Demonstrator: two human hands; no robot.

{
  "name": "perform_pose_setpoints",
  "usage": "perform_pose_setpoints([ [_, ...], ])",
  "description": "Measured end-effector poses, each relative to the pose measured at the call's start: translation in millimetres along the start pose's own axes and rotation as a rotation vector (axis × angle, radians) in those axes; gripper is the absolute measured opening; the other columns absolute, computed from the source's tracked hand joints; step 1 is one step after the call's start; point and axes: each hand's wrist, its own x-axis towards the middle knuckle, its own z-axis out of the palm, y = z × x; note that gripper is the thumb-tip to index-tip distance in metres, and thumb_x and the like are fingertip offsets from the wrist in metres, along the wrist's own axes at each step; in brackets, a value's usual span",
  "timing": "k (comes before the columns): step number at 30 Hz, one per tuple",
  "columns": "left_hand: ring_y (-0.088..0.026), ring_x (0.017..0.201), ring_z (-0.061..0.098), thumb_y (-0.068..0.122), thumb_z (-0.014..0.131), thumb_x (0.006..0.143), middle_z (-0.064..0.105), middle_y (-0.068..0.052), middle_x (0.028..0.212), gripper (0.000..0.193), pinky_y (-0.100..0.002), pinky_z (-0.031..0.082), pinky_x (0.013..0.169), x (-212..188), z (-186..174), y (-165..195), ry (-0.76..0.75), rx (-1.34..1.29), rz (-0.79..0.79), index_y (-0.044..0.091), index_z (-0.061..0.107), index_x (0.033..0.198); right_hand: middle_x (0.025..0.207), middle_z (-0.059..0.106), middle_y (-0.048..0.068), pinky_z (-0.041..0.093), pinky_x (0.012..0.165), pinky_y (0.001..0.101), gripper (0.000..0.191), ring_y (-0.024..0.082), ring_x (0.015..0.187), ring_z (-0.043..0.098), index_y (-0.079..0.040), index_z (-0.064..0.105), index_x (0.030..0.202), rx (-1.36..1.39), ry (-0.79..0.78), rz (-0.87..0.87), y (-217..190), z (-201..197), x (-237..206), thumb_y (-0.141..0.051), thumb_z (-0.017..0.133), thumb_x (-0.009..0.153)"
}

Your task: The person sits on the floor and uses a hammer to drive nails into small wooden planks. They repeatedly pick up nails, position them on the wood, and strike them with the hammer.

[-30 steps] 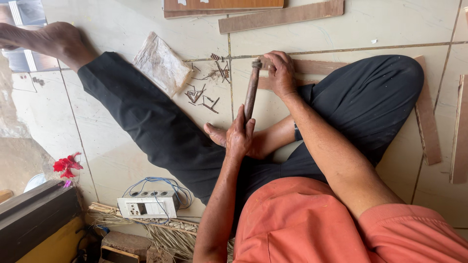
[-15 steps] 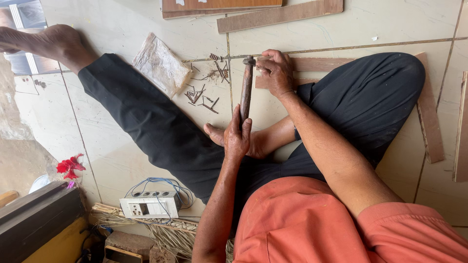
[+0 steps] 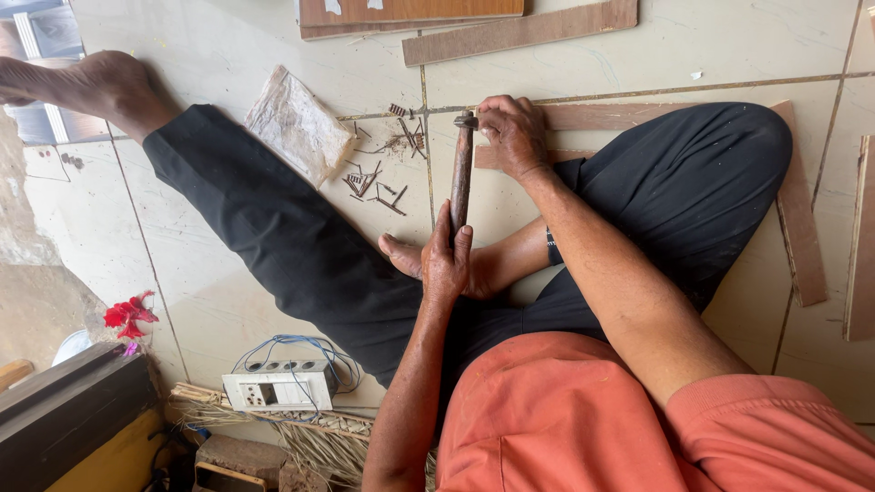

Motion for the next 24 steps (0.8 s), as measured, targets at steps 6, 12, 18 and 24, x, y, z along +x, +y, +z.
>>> perform_pose_setpoints([
  [6, -0.034, 0.117, 0.07, 0.034, 0.062, 0.099, 0.078, -0.023, 0.103, 0.057, -0.06, 0.004, 0.121, -3.0, -2.1, -0.5, 0.021, 0.2, -0.032, 0.008, 0.05, 0.148, 0.119, 0.069, -0.009, 0.045, 0.094, 0.0381, 0.012, 0.018, 0.105, 0.06, -0.017, 0.072, 0.091, 0.016, 0.004, -0.01, 3.2, 3.5, -0.6, -0.009, 0.081, 0.09],
  [12, -0.035, 0.122, 0.067, 0.039, 0.061, 0.108, 0.075, -0.023, 0.114, 0.058, -0.053, 0.021, 0.122, -0.5, -3.3, -6.4, 0.025, 0.122, 0.041, 0.011, 0.047, 0.157, 0.119, 0.069, -0.008, 0.046, 0.097, 0.0378, 0.013, 0.019, 0.105, 0.06, -0.017, 0.074, 0.093, 0.044, 0.017, -0.019, 6.6, 4.9, 0.9, -0.01, 0.082, 0.086],
  [18, -0.036, 0.114, 0.072, 0.035, 0.061, 0.102, 0.077, -0.024, 0.105, 0.057, -0.054, 0.026, 0.119, -0.4, -1.0, -14.5, 0.014, 0.2, 0.018, 0.008, 0.049, 0.151, 0.123, 0.068, -0.005, 0.046, 0.1, 0.0376, 0.013, 0.021, 0.109, 0.06, -0.015, 0.074, 0.091, 0.066, -0.009, 0.024, 11.2, 6.5, 0.9, -0.006, 0.081, 0.086],
  [24, -0.038, 0.118, 0.07, 0.036, 0.06, 0.106, 0.071, -0.026, 0.123, 0.058, -0.043, 0.048, 0.107, -0.9, 6.7, -13.9, 0.028, 0.05, 0.107, 0.006, 0.046, 0.153, 0.125, 0.068, -0.005, 0.045, 0.099, 0.0406, 0.011, 0.021, 0.111, 0.06, -0.014, 0.075, 0.088, 0.047, -0.043, 0.062, 12.9, 7.4, 3.6, -0.005, 0.081, 0.087],
])
